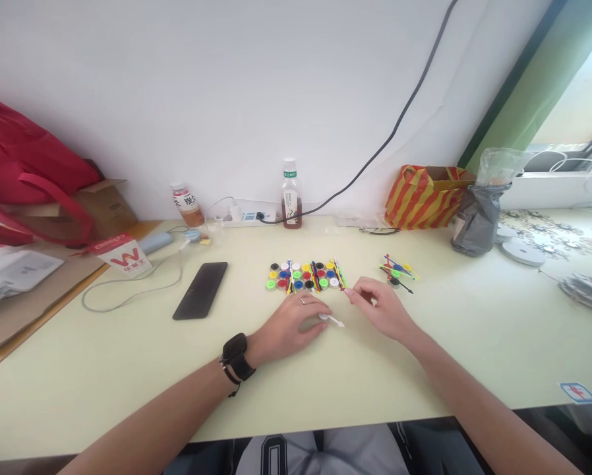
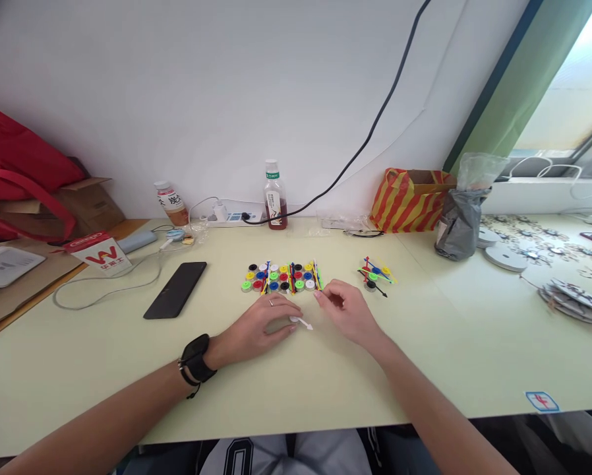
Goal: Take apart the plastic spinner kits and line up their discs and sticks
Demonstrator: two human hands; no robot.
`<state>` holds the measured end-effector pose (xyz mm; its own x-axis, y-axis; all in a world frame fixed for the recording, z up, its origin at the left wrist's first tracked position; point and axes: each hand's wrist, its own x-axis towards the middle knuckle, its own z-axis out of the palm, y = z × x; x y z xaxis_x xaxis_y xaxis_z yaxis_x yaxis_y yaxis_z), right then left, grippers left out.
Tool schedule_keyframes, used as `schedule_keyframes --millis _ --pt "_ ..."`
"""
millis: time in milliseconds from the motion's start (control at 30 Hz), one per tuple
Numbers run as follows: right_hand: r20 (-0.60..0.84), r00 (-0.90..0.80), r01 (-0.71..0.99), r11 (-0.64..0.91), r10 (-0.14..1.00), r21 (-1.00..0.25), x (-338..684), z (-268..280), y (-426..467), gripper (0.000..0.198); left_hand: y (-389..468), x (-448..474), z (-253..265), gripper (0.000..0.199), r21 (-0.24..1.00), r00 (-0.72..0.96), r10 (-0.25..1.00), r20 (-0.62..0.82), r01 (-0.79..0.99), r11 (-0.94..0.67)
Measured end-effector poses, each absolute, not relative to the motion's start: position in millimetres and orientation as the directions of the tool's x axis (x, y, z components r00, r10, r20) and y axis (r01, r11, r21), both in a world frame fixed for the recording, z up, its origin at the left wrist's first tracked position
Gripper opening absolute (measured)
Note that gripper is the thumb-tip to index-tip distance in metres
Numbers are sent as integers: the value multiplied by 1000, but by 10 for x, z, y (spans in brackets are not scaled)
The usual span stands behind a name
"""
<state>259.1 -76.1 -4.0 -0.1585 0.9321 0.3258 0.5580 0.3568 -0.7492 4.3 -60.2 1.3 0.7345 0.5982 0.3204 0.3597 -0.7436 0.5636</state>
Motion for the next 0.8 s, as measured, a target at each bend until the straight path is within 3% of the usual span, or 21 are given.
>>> schedule_keyframes --millis 67,133,267,333,433,700,800 --pt "489 -45 725 365 871 -584 2715 -110 -678 29 -598 43 8 19 557 726 612 315 380 -739" --pt "568 47 864 252 821 -436 2900 -197 -594 28 -600 41 1 17 552 716 625 312 399 -732" --pt "485 251 947 -108 838 -303 3288 -382 -478 56 -602 30 -17 22 558 699 648 303 422 -715" --pt "411 277 942 -160 869 -296 3411 -454 -444 59 -599 21 -16 22 567 701 650 295 419 -709" --pt "332 201 935 -79 922 -345 3489 -497 -402 52 -592 5 2 19 585 708 647 281 408 -701" --pt "346 106 871 81 932 -484 3488 -402 -578 42 -579 -23 36 17 612 719 642 267 387 -689" --pt "339 -9 839 192 941 -510 3461 -381 -820 40 -580 -26 32 22 627 731 632 258 371 -685"
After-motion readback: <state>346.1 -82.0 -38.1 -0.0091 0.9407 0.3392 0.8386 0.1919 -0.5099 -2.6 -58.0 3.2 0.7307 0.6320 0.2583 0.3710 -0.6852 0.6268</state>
